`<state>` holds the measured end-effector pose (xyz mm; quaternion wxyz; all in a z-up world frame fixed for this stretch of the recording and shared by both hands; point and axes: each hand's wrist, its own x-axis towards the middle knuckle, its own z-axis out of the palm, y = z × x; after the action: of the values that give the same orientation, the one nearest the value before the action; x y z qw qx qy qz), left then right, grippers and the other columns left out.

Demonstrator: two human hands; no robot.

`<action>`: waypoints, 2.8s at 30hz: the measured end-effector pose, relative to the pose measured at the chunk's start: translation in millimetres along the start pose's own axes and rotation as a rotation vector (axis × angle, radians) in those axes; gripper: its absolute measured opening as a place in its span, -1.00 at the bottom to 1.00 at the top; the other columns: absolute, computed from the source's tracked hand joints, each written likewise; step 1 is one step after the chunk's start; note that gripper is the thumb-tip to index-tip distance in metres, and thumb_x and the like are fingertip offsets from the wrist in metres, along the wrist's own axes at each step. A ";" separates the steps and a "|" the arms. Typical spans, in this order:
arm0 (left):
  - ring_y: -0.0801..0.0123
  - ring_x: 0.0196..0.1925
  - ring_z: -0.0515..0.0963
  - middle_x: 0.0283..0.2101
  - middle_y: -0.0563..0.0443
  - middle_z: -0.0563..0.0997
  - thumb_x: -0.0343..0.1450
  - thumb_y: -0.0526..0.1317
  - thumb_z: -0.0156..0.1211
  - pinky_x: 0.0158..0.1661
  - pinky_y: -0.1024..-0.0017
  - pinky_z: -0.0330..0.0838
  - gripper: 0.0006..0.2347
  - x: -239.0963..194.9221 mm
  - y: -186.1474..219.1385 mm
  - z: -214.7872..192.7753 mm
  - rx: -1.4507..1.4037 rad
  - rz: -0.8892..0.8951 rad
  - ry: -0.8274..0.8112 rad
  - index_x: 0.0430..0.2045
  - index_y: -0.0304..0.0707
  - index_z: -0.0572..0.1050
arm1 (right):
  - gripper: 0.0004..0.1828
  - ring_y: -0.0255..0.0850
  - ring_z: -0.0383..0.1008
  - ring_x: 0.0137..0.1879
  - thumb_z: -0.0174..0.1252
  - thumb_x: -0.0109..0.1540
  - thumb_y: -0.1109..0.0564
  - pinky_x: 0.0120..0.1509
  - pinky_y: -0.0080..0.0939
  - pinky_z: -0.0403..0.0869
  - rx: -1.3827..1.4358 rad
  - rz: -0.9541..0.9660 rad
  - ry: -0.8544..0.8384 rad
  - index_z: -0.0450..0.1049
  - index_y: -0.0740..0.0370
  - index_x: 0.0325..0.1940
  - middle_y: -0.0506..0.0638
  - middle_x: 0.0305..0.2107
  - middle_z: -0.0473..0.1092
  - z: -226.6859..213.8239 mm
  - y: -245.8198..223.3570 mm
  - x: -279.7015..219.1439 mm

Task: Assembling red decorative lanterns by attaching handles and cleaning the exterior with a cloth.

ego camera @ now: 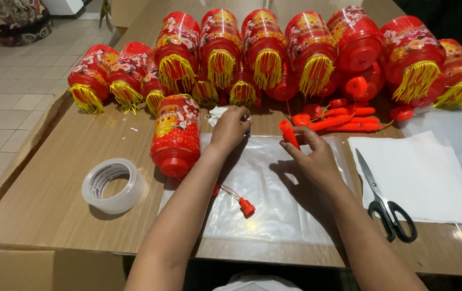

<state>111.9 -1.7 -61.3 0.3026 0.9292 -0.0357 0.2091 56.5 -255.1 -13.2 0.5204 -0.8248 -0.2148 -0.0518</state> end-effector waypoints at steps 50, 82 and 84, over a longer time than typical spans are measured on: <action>-0.24 0.34 0.37 0.24 -0.50 0.37 0.56 0.16 -0.21 0.30 0.09 0.31 -0.35 -86.9 49.4 18.9 -1.909 -0.881 -0.401 0.25 -0.64 0.26 | -0.50 -0.04 0.14 0.48 0.17 0.14 0.27 0.43 0.62 -0.38 -0.764 -0.341 0.084 0.58 -0.31 0.04 -0.05 0.05 0.35 21.2 48.1 2.3; -0.04 -0.04 0.64 -0.12 -0.18 0.54 0.48 -0.25 0.16 -0.08 0.09 0.57 -0.73 -19.2 31.6 -42.0 0.034 -0.071 0.017 0.05 -0.19 0.35 | -0.48 -0.24 0.41 0.03 0.37 0.13 0.29 0.26 -0.17 0.46 0.423 0.197 0.173 0.54 0.18 0.19 0.07 -0.24 0.46 -11.4 -15.2 -7.6; -0.04 -0.12 0.66 -0.16 -0.17 0.54 0.45 -0.31 0.17 -0.14 0.07 0.60 -0.75 -6.9 13.3 -21.1 0.146 -0.030 -0.027 -0.01 -0.21 0.37 | -0.49 -0.23 0.41 0.04 0.36 0.14 0.29 0.27 -0.16 0.47 0.436 0.180 0.170 0.53 0.17 0.19 0.08 -0.23 0.46 -8.0 1.1 -0.3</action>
<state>95.3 -0.8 -41.5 0.2366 0.9520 -0.0107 0.1942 57.8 -262.7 -10.5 0.7046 -0.7017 -0.1021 -0.0270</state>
